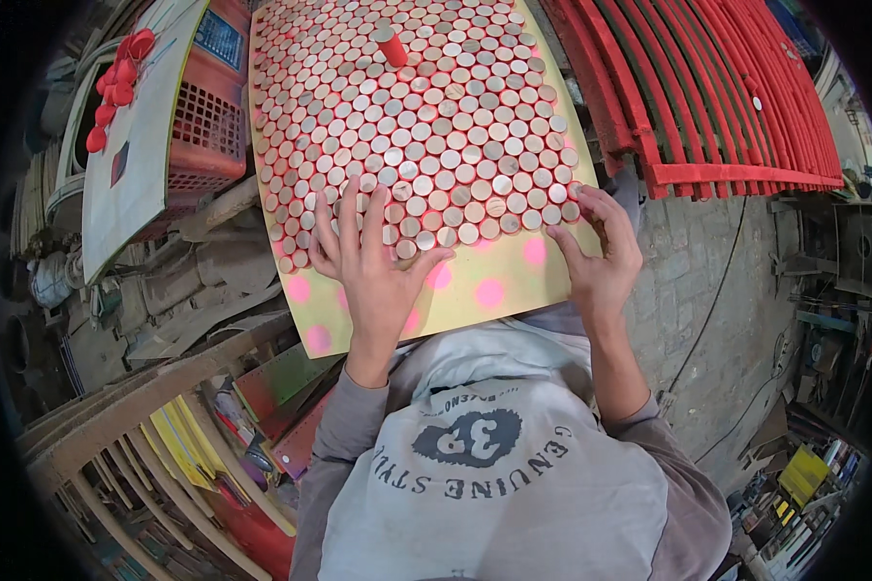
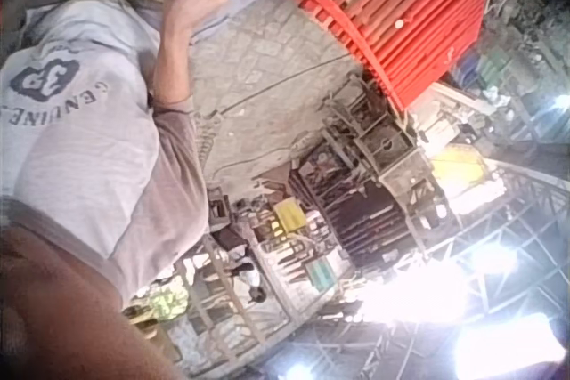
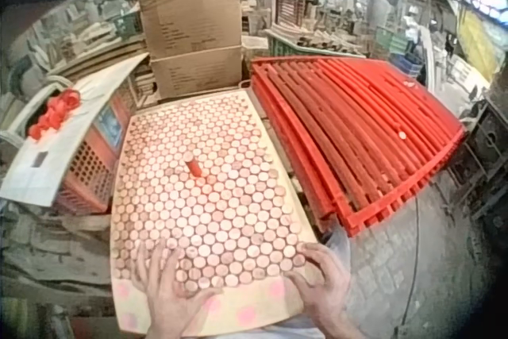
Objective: The person repeatedly picks up small red cylindrical pieces from a red slatted rack and places them onto a yellow board with pink circular markings. They align each piece into the grid pattern, occasionally adjusting the placement of adjacent pieces to maintain alignment.
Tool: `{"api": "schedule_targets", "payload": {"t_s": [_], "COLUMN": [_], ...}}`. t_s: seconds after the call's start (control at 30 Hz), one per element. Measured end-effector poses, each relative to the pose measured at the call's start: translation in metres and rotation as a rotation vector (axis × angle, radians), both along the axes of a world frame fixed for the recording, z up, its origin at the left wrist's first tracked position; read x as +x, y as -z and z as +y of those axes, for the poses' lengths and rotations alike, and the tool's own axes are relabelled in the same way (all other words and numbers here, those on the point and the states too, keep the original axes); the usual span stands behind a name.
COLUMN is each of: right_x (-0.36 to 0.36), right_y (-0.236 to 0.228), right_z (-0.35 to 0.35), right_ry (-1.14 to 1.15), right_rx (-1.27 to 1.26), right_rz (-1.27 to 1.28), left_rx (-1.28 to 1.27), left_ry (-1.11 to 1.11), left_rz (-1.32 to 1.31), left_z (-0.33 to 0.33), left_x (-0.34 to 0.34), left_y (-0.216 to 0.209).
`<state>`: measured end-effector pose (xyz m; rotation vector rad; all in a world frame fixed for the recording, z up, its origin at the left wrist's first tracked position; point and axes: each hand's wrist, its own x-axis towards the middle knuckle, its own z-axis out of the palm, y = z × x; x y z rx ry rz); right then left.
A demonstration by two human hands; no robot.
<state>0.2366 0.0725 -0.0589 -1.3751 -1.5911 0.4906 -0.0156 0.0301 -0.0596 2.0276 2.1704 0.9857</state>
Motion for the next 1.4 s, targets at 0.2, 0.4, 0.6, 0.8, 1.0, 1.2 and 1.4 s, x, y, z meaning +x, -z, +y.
{"api": "schedule_targets", "payload": {"t_s": [0.2,0.4,0.6,0.8,1.0,1.2,1.4], "right_x": [0.002,0.008,0.008,0.011,0.014,0.014,0.016], "right_y": [-0.004,-0.004,-0.005,-0.015,-0.005,-0.004,-0.003], "right_z": [-0.005,-0.001,0.0,0.002,0.003,0.004,0.003], "right_ry": [0.013,0.066,0.068,-0.005,-0.002,0.014,0.008], "right_rx": [-0.005,0.013,0.002,0.059,0.001,-0.011,0.002], "right_rz": [0.018,0.006,0.033,-0.108,-0.158,-0.168,-0.171], "left_rx": [0.0,-0.023,-0.004,0.024,-0.025,-0.044,-0.052], "left_ry": [0.04,0.033,0.058,0.084,0.088,0.081,0.092], "left_rz": [-0.042,0.054,0.012,0.0,0.024,0.018,0.002], "left_z": [0.0,0.003,0.01,0.01,0.012,0.012,0.011], "left_x": [0.002,0.011,0.014,0.017,0.022,0.022,0.022], "left_y": [-0.006,-0.01,0.0,0.0,-0.003,-0.001,-0.004]}}
